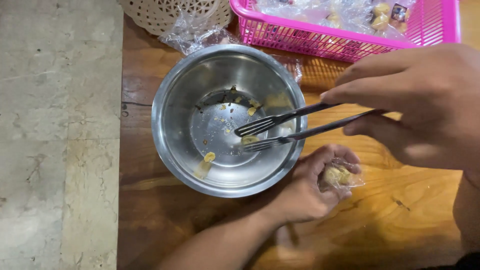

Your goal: Packing small round snacks into individual plastic bags using tongs and sealing them.

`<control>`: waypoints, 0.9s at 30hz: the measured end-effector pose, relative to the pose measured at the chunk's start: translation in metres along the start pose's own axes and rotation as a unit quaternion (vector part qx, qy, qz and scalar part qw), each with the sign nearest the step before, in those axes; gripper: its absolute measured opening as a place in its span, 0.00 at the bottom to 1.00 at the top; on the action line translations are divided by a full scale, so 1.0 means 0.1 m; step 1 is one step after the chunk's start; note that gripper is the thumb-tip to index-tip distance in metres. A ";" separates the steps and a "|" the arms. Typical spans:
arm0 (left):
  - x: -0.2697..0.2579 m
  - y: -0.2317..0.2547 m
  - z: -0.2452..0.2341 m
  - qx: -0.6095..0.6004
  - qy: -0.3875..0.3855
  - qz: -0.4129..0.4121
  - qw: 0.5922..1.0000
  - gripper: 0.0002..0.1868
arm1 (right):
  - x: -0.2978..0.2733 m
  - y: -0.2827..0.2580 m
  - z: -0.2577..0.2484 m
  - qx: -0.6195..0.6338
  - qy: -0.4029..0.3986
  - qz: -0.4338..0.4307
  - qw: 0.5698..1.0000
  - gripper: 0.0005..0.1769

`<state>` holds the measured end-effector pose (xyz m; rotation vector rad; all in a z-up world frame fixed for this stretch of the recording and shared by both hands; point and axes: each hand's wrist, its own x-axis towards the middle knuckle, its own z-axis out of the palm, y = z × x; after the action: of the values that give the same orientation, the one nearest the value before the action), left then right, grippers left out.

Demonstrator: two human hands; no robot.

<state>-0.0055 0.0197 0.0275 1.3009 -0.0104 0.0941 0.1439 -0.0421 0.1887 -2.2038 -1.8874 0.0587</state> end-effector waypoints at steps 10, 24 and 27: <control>0.04 -0.41 0.17 -0.160 0.015 0.029 0.987 0.26 | -1.19 0.64 -0.05 0.114 0.004 0.186 0.976 0.25; 0.05 -0.33 0.11 -0.075 -0.010 0.040 0.996 0.33 | -1.57 0.56 0.00 0.122 0.010 0.181 0.976 0.24; 0.05 -0.30 0.10 -0.089 -0.020 0.033 0.995 0.30 | -1.58 0.56 -0.01 0.120 0.003 0.187 0.975 0.23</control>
<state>0.0021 0.0022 0.0021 1.1246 -0.0945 0.1204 0.1721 -0.2048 0.1586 -2.3447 -1.3547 0.3259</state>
